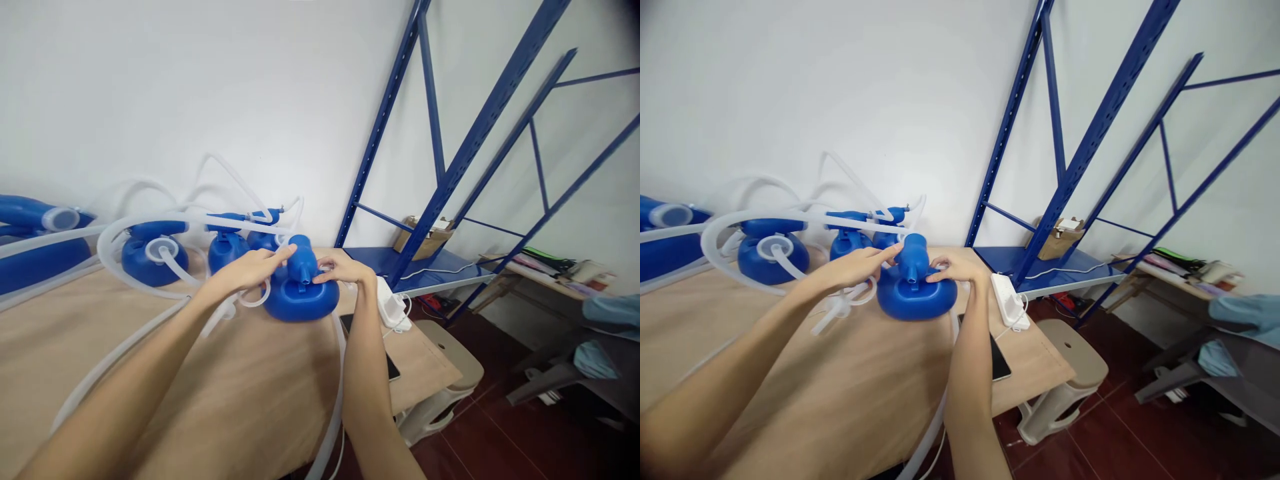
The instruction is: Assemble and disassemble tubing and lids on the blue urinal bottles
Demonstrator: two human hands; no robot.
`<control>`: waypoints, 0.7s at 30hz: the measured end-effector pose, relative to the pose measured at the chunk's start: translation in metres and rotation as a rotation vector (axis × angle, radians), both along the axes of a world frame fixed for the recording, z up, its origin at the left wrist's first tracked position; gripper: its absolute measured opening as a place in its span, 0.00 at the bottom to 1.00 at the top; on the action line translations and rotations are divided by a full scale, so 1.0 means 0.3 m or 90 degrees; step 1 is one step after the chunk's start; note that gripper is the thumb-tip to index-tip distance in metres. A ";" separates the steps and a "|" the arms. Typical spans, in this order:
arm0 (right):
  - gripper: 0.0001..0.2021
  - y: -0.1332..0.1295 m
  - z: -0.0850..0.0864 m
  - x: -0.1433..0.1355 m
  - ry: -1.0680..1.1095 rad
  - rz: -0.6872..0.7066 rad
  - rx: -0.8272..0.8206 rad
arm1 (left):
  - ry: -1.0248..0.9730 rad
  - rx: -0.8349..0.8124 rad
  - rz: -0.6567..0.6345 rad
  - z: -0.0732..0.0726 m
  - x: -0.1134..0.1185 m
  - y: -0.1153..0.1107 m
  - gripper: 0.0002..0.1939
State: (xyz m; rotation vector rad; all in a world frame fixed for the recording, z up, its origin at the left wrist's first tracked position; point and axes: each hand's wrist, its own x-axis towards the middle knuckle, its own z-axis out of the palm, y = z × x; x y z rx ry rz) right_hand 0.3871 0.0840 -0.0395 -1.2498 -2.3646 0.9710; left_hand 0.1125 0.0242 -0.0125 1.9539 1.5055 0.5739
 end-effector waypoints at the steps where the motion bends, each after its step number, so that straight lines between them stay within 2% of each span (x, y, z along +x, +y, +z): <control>1: 0.28 -0.017 0.010 0.027 0.031 -0.024 0.032 | 0.008 -0.002 -0.016 0.019 -0.036 -0.013 0.35; 3: 0.29 -0.057 0.029 0.091 0.075 -0.096 0.075 | 0.053 -0.024 -0.051 0.051 -0.120 -0.035 0.32; 6: 0.30 -0.116 0.047 0.188 0.068 -0.220 0.132 | 0.126 -0.050 -0.042 0.070 -0.266 -0.051 0.35; 8: 0.29 -0.143 0.050 0.237 0.029 -0.302 0.160 | 0.146 -0.056 -0.020 0.060 -0.361 -0.048 0.38; 11: 0.25 -0.156 0.042 0.283 -0.056 -0.427 0.130 | 0.192 -0.110 -0.003 0.031 -0.466 -0.027 0.37; 14: 0.20 -0.133 0.019 0.299 -0.146 -0.519 0.077 | 0.213 -0.129 -0.029 0.003 -0.504 0.002 0.34; 17: 0.16 -0.074 -0.030 0.274 -0.153 -0.615 0.051 | 0.193 -0.115 -0.040 -0.019 -0.495 0.025 0.30; 19: 0.16 -0.020 -0.078 0.234 -0.128 -0.679 0.040 | 0.190 -0.089 -0.040 -0.030 -0.480 0.031 0.33; 21: 0.18 0.033 -0.127 0.183 -0.117 -0.705 0.053 | 0.200 -0.079 -0.047 -0.038 -0.471 0.032 0.36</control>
